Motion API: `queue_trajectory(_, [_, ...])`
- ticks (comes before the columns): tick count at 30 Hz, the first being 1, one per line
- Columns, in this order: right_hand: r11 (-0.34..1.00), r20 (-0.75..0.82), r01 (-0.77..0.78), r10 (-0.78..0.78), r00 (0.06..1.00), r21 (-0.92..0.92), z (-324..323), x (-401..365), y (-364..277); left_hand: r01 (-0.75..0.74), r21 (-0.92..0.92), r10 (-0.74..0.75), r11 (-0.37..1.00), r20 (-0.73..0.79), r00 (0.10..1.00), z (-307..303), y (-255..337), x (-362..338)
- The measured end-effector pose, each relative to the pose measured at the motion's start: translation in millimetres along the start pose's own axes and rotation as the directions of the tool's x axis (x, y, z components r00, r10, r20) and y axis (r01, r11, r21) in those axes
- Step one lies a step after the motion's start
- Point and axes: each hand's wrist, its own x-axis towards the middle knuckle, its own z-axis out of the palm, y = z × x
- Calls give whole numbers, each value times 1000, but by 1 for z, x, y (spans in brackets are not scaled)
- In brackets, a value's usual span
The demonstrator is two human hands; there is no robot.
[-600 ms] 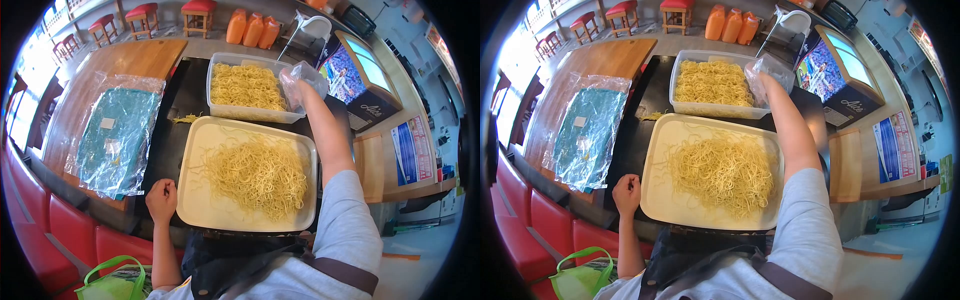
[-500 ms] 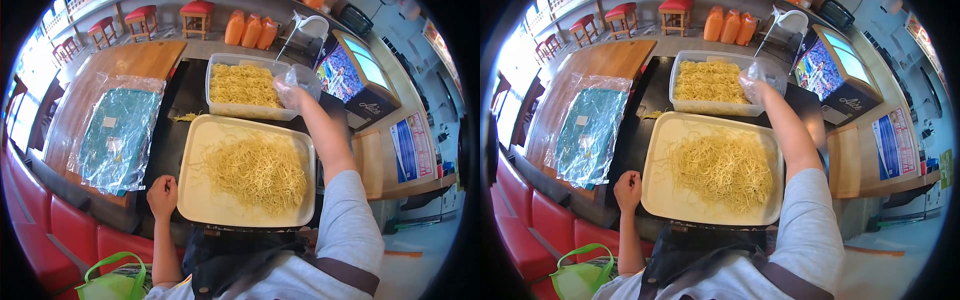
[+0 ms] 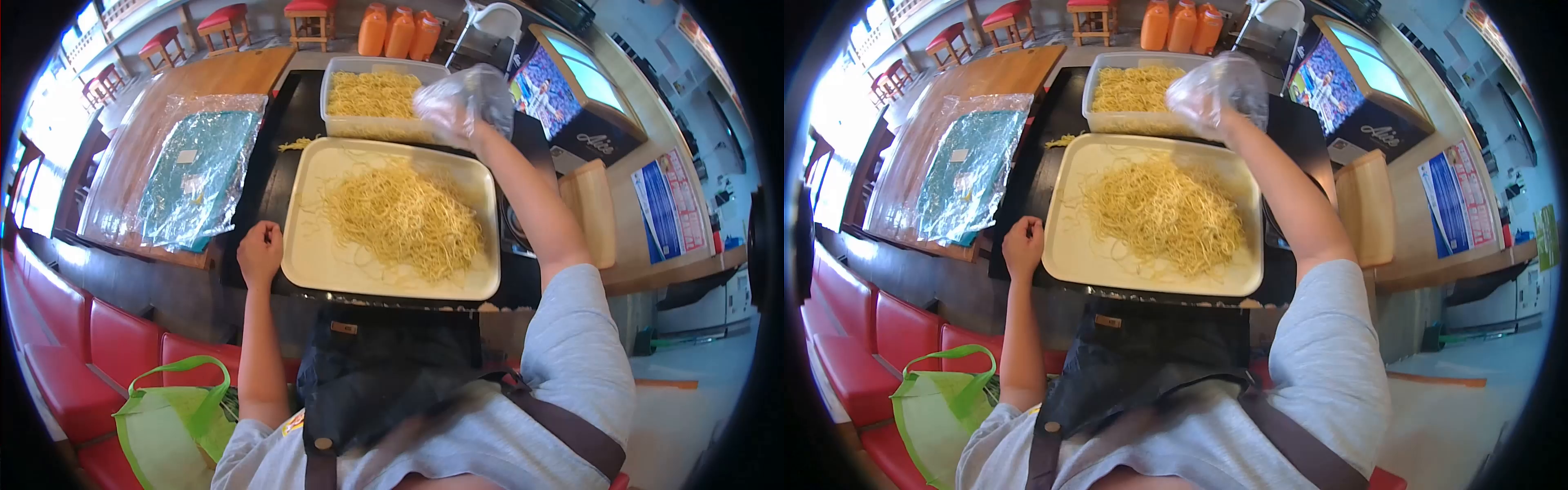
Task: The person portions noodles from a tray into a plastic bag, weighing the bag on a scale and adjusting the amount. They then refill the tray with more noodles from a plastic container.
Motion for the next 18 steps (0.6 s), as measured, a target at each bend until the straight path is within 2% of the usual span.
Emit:
queue_trajectory(1, [957,114,3,-38,993,291,14,-21,1,30,16,-30,999,11,999,-1,1,0])
queue_trajectory(3, [992,297,-53,17,955,113,56,-59,-7,49,35,-50,998,32,998,-1,1,1])
queue_trajectory(5, [939,387,-341,327,862,-34,85,-127,-73,41,20,-41,999,16,999,0,-2,-1])
queue_trajectory(6, [940,385,-340,323,864,-26,89,-129,-66,52,22,-53,998,17,998,-1,0,-1])
queue_trajectory(7, [949,397,18,115,910,-316,92,-129,-51,48,27,-48,998,16,999,-1,-2,-1])
queue_trajectory(8, [753,468,362,-82,880,-549,94,-129,-37,49,22,-50,999,27,998,0,-3,-1])
queue_trajectory(9, [753,468,364,-86,880,-548,86,-129,-24,52,15,-53,999,37,998,0,-5,0])
queue_trajectory(10, [1000,312,-28,30,950,-11,71,-132,-11,38,25,-39,999,40,998,0,-6,0])
queue_trajectory(11, [744,252,-337,230,940,578,58,-134,-2,36,25,-37,999,43,998,-1,-5,0])
queue_trajectory(13, [767,154,-206,142,978,607,25,-139,-48,61,39,-63,997,41,997,-1,-2,0])
queue_trajectory(15, [900,177,-182,120,977,396,-8,-126,-95,58,39,-59,998,46,997,0,-3,0])
queue_trajectory(16, [999,48,30,-28,998,-28,-17,-131,-124,59,44,-61,997,44,997,0,-3,0])
queue_trajectory(17, [865,-2,192,-218,976,-463,-24,-134,-146,59,44,-61,997,45,997,0,-3,0])
queue_trajectory(18, [778,44,324,-358,933,-537,-46,-128,-151,51,41,-53,998,39,998,0,-3,0])
